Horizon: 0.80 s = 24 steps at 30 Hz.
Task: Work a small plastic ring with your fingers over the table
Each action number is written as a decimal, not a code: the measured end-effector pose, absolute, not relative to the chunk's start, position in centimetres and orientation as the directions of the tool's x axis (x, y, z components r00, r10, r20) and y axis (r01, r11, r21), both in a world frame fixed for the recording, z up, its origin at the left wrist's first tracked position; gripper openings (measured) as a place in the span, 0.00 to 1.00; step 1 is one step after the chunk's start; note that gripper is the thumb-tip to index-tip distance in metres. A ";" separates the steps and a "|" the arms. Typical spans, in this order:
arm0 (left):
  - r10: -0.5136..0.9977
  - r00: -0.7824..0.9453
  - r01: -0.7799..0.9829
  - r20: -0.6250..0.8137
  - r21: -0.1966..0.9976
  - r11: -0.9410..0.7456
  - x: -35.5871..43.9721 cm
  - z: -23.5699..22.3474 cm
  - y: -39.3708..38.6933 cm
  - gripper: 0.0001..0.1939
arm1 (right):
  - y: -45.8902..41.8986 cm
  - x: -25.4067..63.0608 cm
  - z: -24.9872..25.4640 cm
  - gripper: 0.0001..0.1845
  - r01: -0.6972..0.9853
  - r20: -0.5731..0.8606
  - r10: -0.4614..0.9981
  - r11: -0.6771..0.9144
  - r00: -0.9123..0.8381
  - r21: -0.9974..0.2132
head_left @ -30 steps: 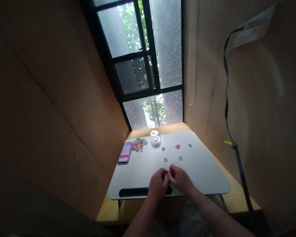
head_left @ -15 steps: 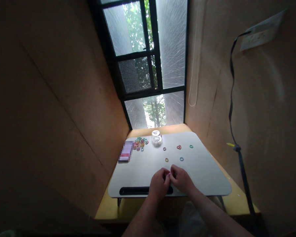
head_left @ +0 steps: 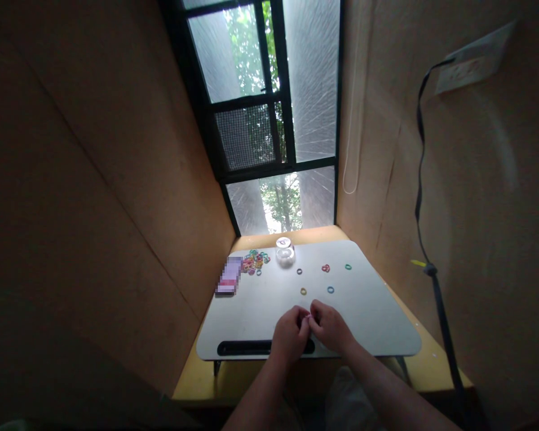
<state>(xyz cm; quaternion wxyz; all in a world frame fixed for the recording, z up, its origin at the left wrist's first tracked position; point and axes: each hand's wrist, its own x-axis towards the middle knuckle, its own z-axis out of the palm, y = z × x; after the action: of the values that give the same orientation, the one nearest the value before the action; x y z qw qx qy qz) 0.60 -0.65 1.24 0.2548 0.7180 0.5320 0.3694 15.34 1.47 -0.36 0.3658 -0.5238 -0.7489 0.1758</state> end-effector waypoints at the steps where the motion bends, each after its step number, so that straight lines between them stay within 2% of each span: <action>1: 0.952 0.162 0.577 0.260 0.758 -0.305 0.6 1.2 -0.6 0.07 | 1.5 15.3 -0.4 0.06 0.656 0.365 0.913 0.390 -0.184 -0.646; 24: 0.953 0.158 0.572 0.259 0.763 -0.302 0.7 1.6 -0.8 0.07 | 1.4 15.3 -0.2 0.06 0.643 0.367 0.913 0.390 -0.179 -0.659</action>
<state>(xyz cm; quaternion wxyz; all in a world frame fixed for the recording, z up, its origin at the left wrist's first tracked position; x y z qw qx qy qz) 0.66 -0.82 1.60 0.2566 0.7165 0.5321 0.3711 15.31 1.39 -0.20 0.3723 -0.5215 -0.7461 0.1812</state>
